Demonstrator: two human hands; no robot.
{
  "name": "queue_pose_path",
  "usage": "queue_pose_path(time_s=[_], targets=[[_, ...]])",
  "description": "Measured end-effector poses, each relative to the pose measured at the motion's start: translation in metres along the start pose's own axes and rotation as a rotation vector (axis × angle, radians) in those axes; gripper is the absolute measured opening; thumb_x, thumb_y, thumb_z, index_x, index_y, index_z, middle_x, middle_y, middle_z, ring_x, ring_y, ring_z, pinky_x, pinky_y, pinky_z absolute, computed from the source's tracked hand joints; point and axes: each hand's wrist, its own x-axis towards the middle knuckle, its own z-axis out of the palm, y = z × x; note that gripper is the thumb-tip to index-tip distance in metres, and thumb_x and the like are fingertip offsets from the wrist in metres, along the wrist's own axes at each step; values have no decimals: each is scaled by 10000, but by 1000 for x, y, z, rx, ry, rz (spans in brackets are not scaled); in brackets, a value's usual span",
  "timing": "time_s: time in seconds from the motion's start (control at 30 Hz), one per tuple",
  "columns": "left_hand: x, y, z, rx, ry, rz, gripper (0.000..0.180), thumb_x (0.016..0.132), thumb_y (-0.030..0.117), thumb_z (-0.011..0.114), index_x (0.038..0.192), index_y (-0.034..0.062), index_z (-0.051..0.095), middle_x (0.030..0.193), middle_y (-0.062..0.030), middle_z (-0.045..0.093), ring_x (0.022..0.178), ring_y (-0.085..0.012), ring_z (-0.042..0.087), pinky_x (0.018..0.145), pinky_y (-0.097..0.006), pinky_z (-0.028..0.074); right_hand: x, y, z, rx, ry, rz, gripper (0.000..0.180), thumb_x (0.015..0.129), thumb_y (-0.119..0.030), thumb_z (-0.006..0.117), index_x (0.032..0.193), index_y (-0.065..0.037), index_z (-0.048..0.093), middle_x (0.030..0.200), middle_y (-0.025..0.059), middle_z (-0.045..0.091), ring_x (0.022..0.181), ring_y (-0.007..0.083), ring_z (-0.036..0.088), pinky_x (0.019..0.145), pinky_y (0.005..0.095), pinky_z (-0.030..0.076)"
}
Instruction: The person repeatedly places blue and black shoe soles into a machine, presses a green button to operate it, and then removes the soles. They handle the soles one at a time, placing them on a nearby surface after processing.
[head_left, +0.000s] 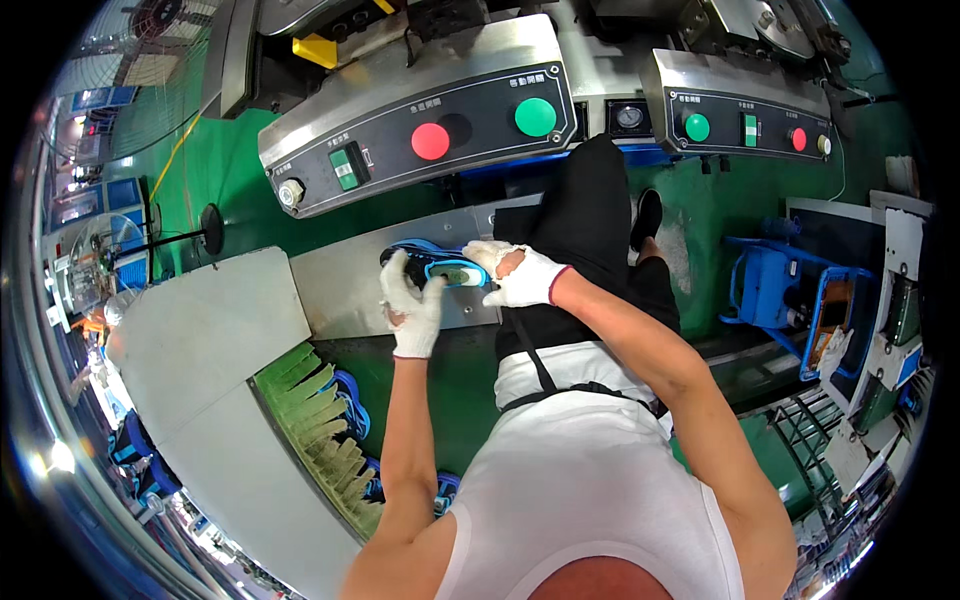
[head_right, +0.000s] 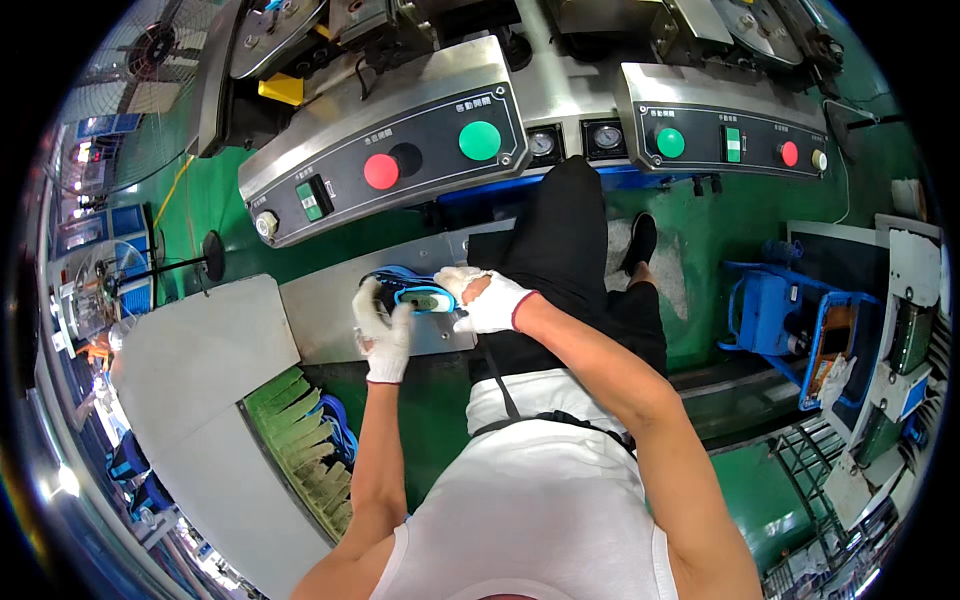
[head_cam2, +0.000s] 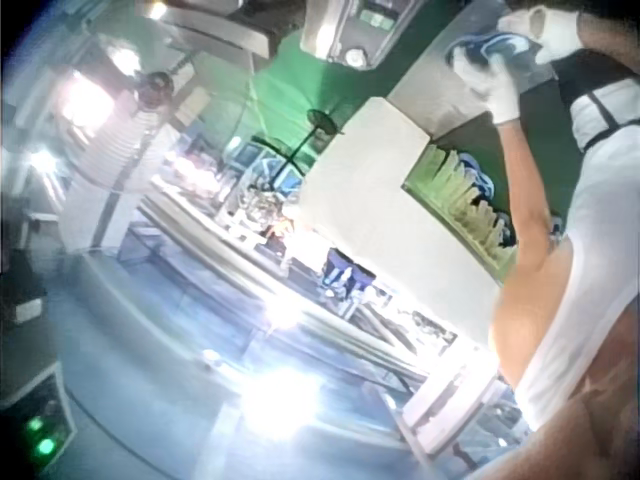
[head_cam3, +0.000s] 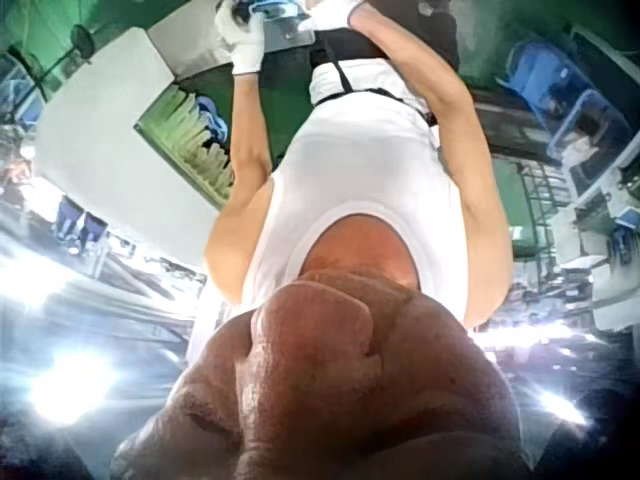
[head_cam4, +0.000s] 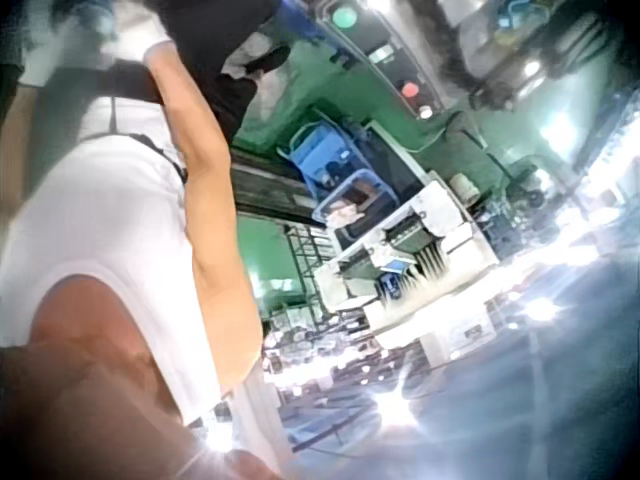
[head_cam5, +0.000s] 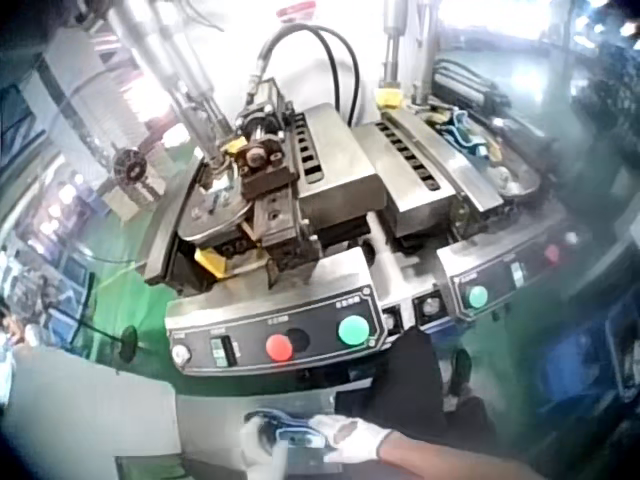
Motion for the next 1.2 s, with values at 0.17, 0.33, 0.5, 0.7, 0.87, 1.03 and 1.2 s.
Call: queue_pose_path(time_s=[0.17,0.33,0.5,0.7,0.87,1.03,1.2], targets=[[25,2,13,184,14,226,247,979,154,692,1196,36,698,1145,-170,688,1047,-365,684,937,-449,540,7,-1,4,61,48,91,631,915,-377,751,1392,7,598,1377,224,662,1272,401,643,1086,442,524],[47,23,-10,-95,89,-165,315,1111,259,519,1143,6,705,1023,-110,724,952,-206,688,873,-358,545,5,-46,-40,249,25,80,802,938,-543,692,1477,35,553,1423,250,637,1291,377,642,1109,427,499],[36,78,-20,-415,112,-239,499,1157,396,407,1091,3,707,940,-105,724,867,-172,671,793,-306,531,-23,-110,-96,352,32,128,918,902,-647,695,1487,43,541,1419,272,628,1286,381,639,1095,409,497],[34,162,10,-290,-153,19,307,1116,206,489,1049,-10,697,902,-115,735,867,-182,687,832,-348,543,-104,-123,-130,426,193,115,918,841,-515,775,1489,71,494,1367,295,629,1283,405,625,1091,414,489],[28,269,69,-72,-499,807,68,971,52,665,954,17,721,886,-165,724,774,-346,717,720,-424,561,-177,-128,-129,350,436,533,892,814,-430,823,1484,29,454,1236,266,685,1110,410,703,947,439,560],[2,383,134,-176,-825,1233,267,872,165,798,1088,24,729,997,-184,740,899,-381,723,777,-455,577,-234,-107,-114,328,1135,620,671,847,-432,843,1277,6,570,1099,222,713,954,368,739,820,447,571],[-18,437,143,-409,-933,1381,691,736,171,924,1325,-43,634,1359,-254,648,1172,-404,662,894,-437,596,-351,-107,-141,585,1680,943,798,819,-446,869,1297,121,574,1215,202,690,1154,250,671,994,399,542]])
